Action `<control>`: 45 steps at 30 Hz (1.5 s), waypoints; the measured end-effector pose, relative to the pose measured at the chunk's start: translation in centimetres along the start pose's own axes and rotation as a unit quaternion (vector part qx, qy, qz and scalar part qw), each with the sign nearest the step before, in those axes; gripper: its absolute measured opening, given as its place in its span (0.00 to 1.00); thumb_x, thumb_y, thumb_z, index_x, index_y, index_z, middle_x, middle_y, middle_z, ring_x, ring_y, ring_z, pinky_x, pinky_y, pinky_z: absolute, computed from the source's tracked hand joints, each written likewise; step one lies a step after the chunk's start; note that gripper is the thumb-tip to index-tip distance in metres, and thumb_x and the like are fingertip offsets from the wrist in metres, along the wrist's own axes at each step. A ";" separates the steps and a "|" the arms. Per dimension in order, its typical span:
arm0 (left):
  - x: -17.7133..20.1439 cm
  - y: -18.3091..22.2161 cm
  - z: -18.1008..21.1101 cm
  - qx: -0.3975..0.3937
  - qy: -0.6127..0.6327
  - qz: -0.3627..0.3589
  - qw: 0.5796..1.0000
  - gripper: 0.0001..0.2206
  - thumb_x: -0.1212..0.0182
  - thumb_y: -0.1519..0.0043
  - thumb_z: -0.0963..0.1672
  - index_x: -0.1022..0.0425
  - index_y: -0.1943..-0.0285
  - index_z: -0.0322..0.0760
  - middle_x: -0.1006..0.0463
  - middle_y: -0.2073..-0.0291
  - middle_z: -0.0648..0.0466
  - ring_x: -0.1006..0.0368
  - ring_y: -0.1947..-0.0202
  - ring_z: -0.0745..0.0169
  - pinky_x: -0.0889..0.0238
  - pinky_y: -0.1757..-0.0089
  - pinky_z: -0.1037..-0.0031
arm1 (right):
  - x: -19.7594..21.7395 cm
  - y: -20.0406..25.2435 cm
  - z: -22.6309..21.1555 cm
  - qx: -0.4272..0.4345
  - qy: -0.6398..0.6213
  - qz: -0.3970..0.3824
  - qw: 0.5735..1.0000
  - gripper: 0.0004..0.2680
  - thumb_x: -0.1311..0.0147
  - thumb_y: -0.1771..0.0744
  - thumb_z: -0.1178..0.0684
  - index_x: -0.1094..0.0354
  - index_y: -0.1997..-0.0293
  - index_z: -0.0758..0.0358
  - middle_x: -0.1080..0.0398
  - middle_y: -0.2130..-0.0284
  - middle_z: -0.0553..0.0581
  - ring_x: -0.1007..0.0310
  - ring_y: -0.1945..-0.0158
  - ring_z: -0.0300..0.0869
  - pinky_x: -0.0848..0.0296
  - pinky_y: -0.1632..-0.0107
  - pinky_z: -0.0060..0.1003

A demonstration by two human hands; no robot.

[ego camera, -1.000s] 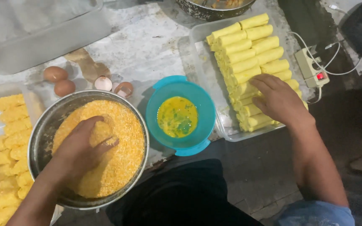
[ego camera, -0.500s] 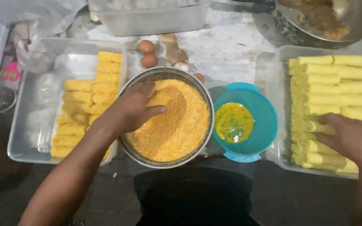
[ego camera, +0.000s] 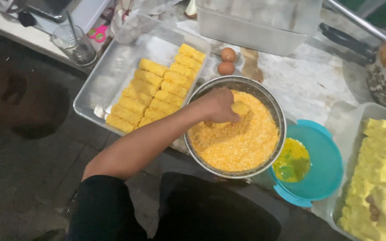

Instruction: A person is breading spring rolls by dipping them in a bowl of egg wash and then coating them in breadcrumbs before placing them into a storage tray.

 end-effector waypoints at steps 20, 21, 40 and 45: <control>16.5 -3.7 -21.2 0.156 -0.318 -0.057 0.934 0.18 0.37 0.43 0.45 0.27 0.43 0.39 0.25 0.54 0.52 0.28 0.60 0.49 0.35 0.65 0.66 | -25.1 2.8 -9.5 -0.245 -0.120 0.015 0.962 0.18 0.62 0.34 0.65 0.46 0.35 0.71 0.41 0.60 0.89 0.49 0.67 0.67 0.51 0.71 0.61; 16.3 -3.8 -21.0 0.151 -0.296 -0.053 0.942 0.20 0.37 0.42 0.45 0.30 0.40 0.42 0.28 0.50 0.53 0.30 0.57 0.50 0.35 0.62 0.65 | -24.6 2.2 -8.3 -0.209 -0.154 -0.053 0.964 0.19 0.53 0.36 0.60 0.43 0.36 0.67 0.36 0.62 0.85 0.41 0.70 0.62 0.42 0.74 0.57; 10.3 -5.6 -22.9 -0.107 -0.218 0.035 0.969 0.32 0.51 0.50 0.50 0.38 0.30 0.51 0.31 0.53 0.41 0.41 0.46 0.39 0.53 0.43 0.58 | -30.8 -1.7 -18.3 -0.107 0.333 -0.037 0.936 0.16 0.47 0.35 0.50 0.37 0.42 0.56 0.34 0.46 0.51 0.31 0.48 0.39 0.31 0.48 0.37; 10.2 -5.0 -22.7 -0.134 -0.271 0.071 0.950 0.35 0.54 0.47 0.54 0.45 0.26 0.52 0.35 0.40 0.39 0.44 0.40 0.34 0.54 0.42 0.49 | -32.6 -3.3 -18.9 -0.132 0.424 -0.082 0.892 0.19 0.56 0.34 0.52 0.50 0.34 0.54 0.42 0.37 0.63 0.35 0.43 0.57 0.35 0.49 0.50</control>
Point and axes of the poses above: each hand's wrist, its own y-axis away from the middle knuckle, its own x-axis out of the back of the hand, z = x × y, the point moved 9 cm from there along -y, towards the middle knuckle
